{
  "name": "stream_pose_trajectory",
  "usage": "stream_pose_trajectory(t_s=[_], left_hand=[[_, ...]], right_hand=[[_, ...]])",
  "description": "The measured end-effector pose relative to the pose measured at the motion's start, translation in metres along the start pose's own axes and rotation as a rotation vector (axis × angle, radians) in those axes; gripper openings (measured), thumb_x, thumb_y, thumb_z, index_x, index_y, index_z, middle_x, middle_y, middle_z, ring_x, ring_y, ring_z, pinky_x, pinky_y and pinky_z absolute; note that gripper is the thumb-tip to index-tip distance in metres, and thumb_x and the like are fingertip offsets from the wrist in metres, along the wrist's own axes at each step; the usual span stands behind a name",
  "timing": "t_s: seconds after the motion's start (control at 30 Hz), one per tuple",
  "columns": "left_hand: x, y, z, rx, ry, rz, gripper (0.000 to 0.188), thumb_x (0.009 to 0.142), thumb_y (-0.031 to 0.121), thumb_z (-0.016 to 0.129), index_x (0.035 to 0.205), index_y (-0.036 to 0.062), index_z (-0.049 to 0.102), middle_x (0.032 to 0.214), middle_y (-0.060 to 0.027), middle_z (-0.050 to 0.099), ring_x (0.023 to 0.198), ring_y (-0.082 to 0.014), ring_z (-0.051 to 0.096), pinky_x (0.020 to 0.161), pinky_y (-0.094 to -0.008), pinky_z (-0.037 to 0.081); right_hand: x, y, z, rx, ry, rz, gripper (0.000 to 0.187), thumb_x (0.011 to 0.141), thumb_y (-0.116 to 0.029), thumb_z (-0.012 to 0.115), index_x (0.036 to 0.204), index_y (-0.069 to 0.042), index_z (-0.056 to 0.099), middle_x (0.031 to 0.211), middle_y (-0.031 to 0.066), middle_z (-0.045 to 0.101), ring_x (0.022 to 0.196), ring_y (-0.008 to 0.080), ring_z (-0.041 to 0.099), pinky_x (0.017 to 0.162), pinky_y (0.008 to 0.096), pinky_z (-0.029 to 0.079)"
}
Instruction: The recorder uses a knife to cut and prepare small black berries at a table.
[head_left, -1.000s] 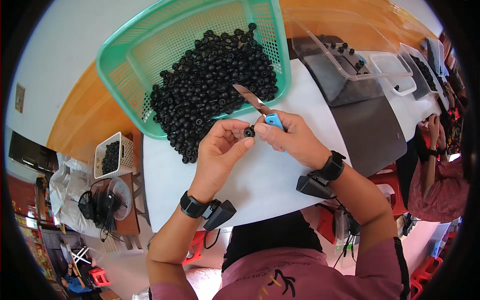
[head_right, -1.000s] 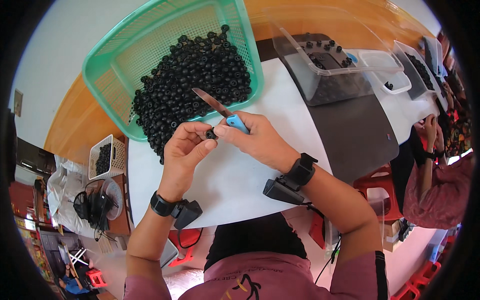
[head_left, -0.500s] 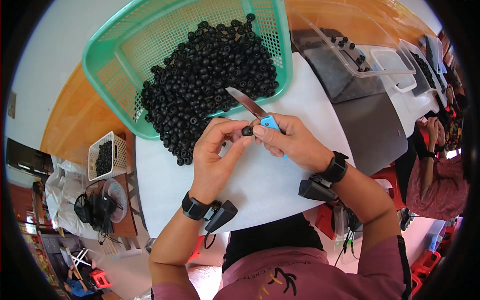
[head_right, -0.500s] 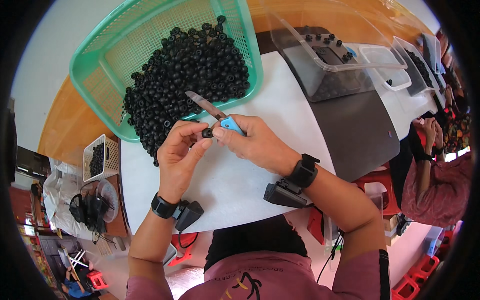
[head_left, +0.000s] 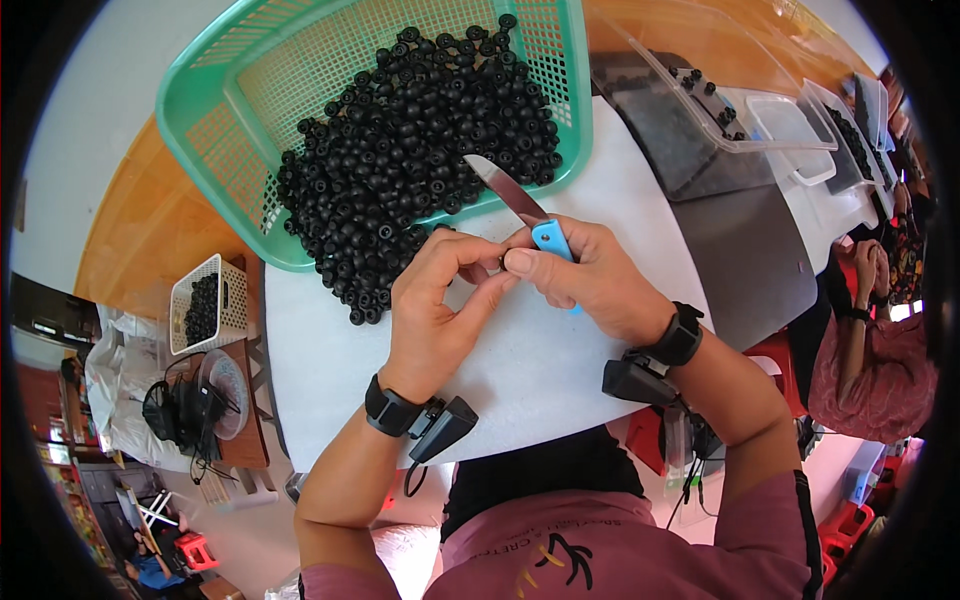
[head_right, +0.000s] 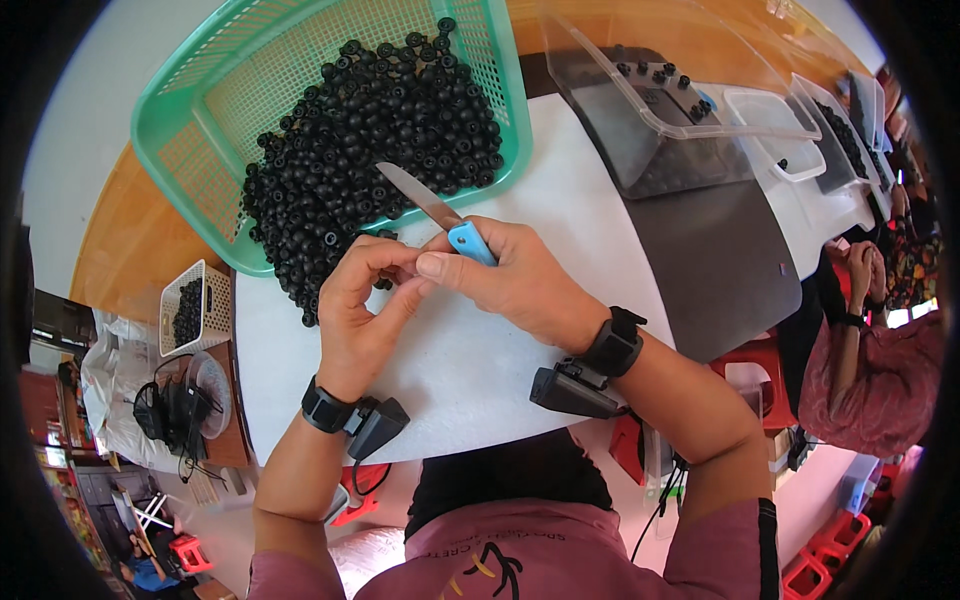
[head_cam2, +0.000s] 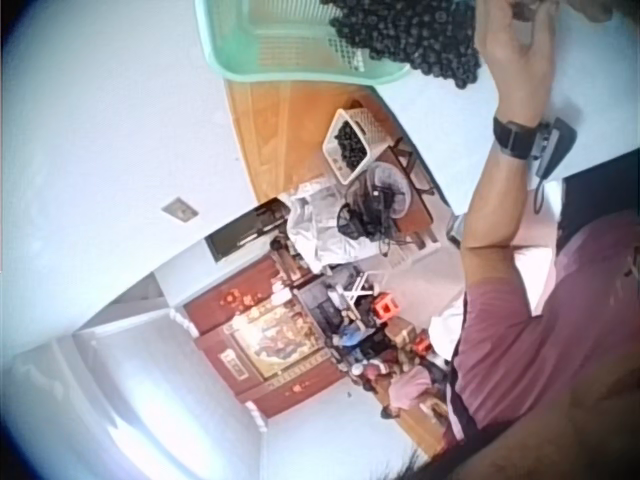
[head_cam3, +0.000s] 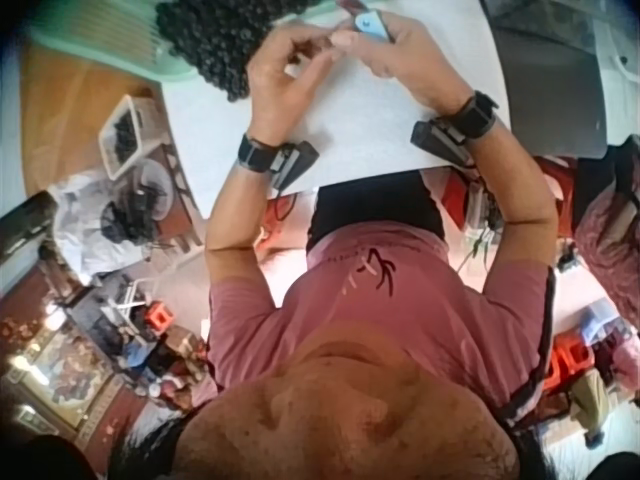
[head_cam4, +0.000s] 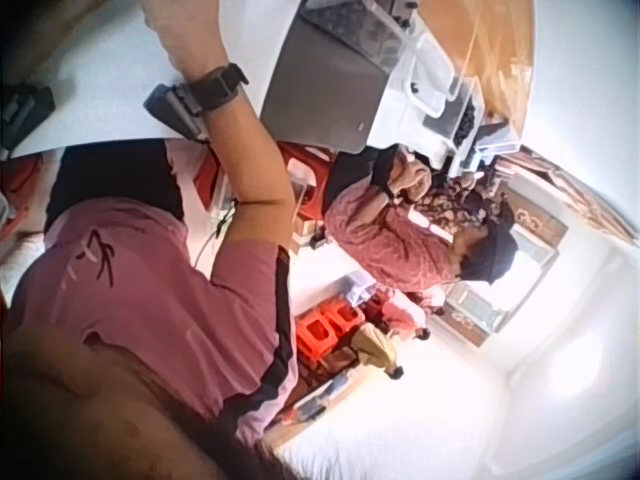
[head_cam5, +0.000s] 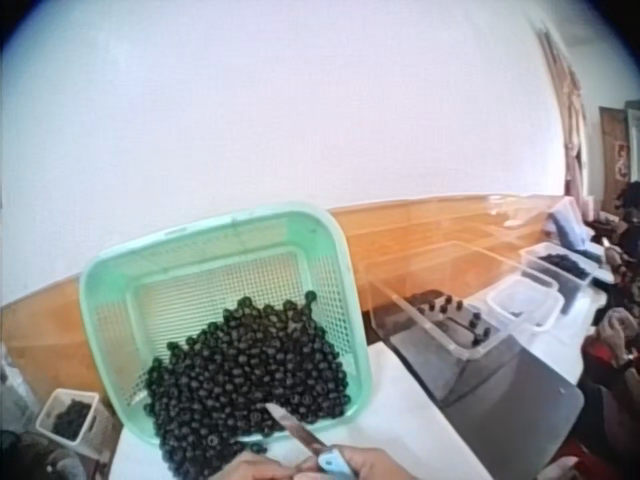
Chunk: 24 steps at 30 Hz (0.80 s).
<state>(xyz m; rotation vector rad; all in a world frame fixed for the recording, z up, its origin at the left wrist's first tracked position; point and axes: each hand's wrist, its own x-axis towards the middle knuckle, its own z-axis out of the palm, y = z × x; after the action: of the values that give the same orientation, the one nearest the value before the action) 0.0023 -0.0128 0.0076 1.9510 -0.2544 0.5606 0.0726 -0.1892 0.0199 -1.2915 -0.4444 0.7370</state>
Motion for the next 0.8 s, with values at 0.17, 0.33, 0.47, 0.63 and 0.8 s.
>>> stream_pose_trajectory(t_s=[0.17, 0.33, 0.47, 0.63, 0.8], left_hand=[[0.001, -0.002, 0.000, 0.016, 0.000, 0.070, 0.022, 0.078, -0.002, 0.074, 0.098, 0.0016, 0.065, 0.088, -0.0065, 0.062, 0.075, -0.0151, 0.059, 0.067, -0.0258, 0.049], [-0.002, -0.005, 0.003, -0.132, 0.032, -0.035, 0.022, 0.079, -0.002, 0.073, 0.099, 0.0009, 0.066, 0.091, -0.0056, 0.061, 0.078, -0.0136, 0.059, 0.069, -0.0249, 0.048], [-0.004, -0.003, 0.006, -0.235, 0.038, -0.113, 0.026, 0.079, -0.002, 0.073, 0.105, 0.0015, 0.067, 0.093, -0.0049, 0.061, 0.080, -0.0124, 0.058, 0.071, -0.0243, 0.048], [-0.003, 0.000, 0.003, -0.163, -0.028, -0.086, 0.027, 0.081, 0.000, 0.072, 0.108, 0.0018, 0.068, 0.094, -0.0048, 0.061, 0.082, -0.0122, 0.057, 0.073, -0.0251, 0.047], [-0.006, -0.003, 0.001, -0.220, -0.035, -0.124, 0.027, 0.082, 0.001, 0.071, 0.109, 0.0015, 0.067, 0.097, -0.0050, 0.061, 0.085, -0.0123, 0.056, 0.076, -0.0254, 0.047]], right_hand=[[0.001, 0.009, -0.006, 0.110, -0.003, 0.021, 0.025, 0.094, -0.029, 0.064, 0.098, -0.005, 0.065, 0.066, -0.0074, 0.047, 0.055, 0.0017, 0.036, 0.049, 0.0197, 0.027], [0.001, 0.010, -0.004, 0.120, 0.007, 0.001, 0.025, 0.094, -0.029, 0.064, 0.097, -0.004, 0.065, 0.063, -0.0080, 0.043, 0.054, 0.0018, 0.035, 0.048, 0.0200, 0.026], [0.001, 0.005, -0.003, 0.111, -0.010, -0.009, 0.025, 0.094, -0.028, 0.064, 0.097, -0.004, 0.064, 0.065, -0.0078, 0.045, 0.055, 0.0015, 0.036, 0.048, 0.0201, 0.026], [-0.001, 0.002, -0.004, 0.081, -0.014, -0.006, 0.023, 0.093, -0.027, 0.065, 0.096, -0.005, 0.063, 0.069, -0.0071, 0.047, 0.056, 0.0016, 0.036, 0.049, 0.0199, 0.027], [0.000, 0.007, -0.006, 0.121, -0.014, 0.010, 0.023, 0.093, -0.027, 0.065, 0.097, -0.005, 0.063, 0.070, -0.0064, 0.047, 0.057, 0.0020, 0.036, 0.050, 0.0200, 0.027]])
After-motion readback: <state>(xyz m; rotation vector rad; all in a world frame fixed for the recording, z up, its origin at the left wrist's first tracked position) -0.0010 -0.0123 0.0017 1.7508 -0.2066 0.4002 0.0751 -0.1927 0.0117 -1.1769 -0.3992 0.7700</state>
